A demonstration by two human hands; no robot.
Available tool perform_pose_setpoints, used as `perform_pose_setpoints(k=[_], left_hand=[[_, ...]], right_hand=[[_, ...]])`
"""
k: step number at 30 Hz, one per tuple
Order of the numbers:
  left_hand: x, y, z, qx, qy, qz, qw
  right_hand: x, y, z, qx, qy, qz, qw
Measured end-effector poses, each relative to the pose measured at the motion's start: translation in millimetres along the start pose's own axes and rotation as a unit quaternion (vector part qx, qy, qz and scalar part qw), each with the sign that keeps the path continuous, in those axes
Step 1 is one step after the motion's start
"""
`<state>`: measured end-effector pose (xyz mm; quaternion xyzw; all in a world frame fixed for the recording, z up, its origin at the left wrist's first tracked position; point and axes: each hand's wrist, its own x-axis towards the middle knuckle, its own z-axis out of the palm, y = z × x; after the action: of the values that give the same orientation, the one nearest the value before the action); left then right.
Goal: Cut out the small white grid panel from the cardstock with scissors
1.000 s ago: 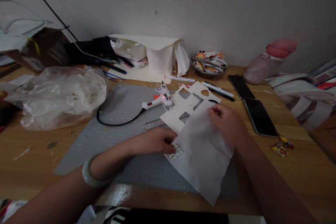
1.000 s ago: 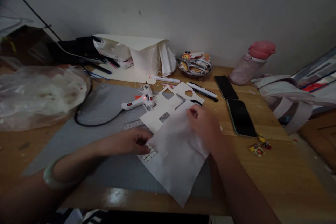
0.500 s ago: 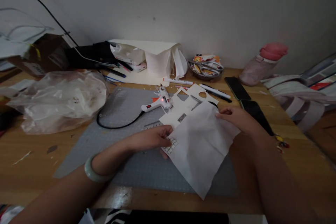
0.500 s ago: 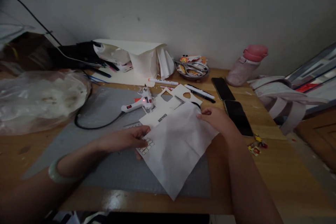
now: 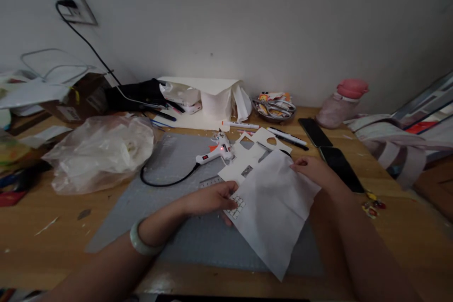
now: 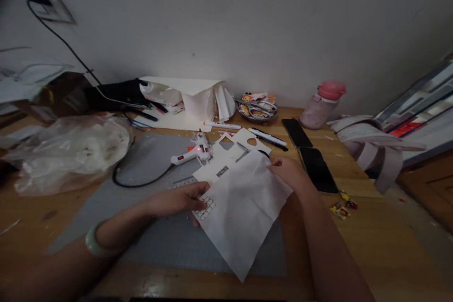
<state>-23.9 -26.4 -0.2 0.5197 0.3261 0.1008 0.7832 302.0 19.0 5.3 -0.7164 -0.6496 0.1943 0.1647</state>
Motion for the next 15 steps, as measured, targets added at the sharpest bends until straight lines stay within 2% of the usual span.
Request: perform_pose_setpoints(k=[3, 4, 7, 11, 13, 15], left_hand=[[0.3, -0.8, 5.7, 0.008, -0.022, 0.011, 1.0], [0.7, -1.3, 8.2, 0.007, -0.029, 0.012, 0.999], [3.2, -3.7, 14.6, 0.011, -0.013, 0.031, 0.999], [9.0, -7.0, 15.2, 0.003, 0.071, 0.067, 0.995], [11.4, -7.5, 12.9, -0.005, 0.104, 0.072, 0.992], [12.7, -7.0, 10.6, -0.009, 0.103, 0.067, 0.992]], right_hand=[[1.8, -3.3, -2.0, 0.01, -0.011, 0.006, 1.0], [1.7, -6.3, -3.5, 0.02, 0.008, 0.012, 1.0], [-2.2, -21.0, -8.2, 0.096, 0.117, 0.003, 0.989], [-11.2, -47.7, -9.5, 0.183, 0.256, -0.066, 0.947], [-13.0, -60.0, -7.0, 0.157, 0.306, -0.105, 0.933], [-10.9, -69.7, -2.9, 0.092, 0.317, -0.136, 0.934]])
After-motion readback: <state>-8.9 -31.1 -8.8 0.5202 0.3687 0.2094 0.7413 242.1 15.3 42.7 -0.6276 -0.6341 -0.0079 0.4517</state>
